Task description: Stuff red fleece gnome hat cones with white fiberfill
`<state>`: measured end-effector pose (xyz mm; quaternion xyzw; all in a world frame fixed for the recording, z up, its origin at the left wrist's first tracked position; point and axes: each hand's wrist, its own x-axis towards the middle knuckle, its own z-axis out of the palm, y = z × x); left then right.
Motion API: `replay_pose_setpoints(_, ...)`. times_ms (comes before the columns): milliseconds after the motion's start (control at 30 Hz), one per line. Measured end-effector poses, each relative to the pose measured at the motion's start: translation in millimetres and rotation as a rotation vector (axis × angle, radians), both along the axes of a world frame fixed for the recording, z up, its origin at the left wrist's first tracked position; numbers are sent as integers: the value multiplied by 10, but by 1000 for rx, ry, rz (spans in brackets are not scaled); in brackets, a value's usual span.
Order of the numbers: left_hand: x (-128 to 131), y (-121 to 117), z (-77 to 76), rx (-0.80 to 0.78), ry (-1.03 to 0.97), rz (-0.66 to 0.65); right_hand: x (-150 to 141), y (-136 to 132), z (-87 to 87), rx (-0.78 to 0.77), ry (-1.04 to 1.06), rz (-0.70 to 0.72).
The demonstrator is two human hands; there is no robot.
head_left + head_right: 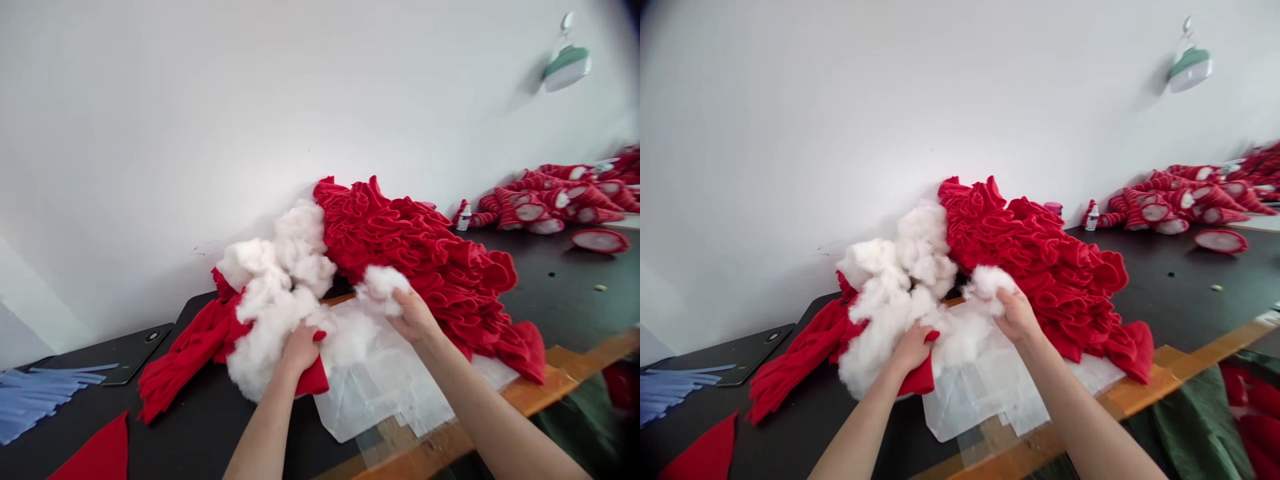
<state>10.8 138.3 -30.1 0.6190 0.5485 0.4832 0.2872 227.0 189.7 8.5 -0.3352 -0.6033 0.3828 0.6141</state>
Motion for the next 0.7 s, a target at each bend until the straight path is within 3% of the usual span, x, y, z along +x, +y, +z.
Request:
replay_pose_setpoints(100,21,-134,216,55,-2,-14,333,-172,188,-202,309,121)
replay_pose_setpoints(167,15,-306,398,131,-40,40,458,-421,171,-341,484,198)
replay_pose_setpoints(233,-13,-522,560,176,-194,143,500,-745,33,-410,540,224)
replay_pose_setpoints(333,-56,-842,707,104,-628,188,426,-1270,-276,-510,541,345)
replay_pose_setpoints(433,-62,-1076,726,40,-900,160,208,-1699,-505,-643,515,422)
replay_pose_setpoints(533,-40,-1228,665,20,-993,152,-101,-1948,-551,-681,537,376)
replay_pose_setpoints(700,48,-1419,521,-23,-1119,169,-578,-2104,-390,-449,341,284)
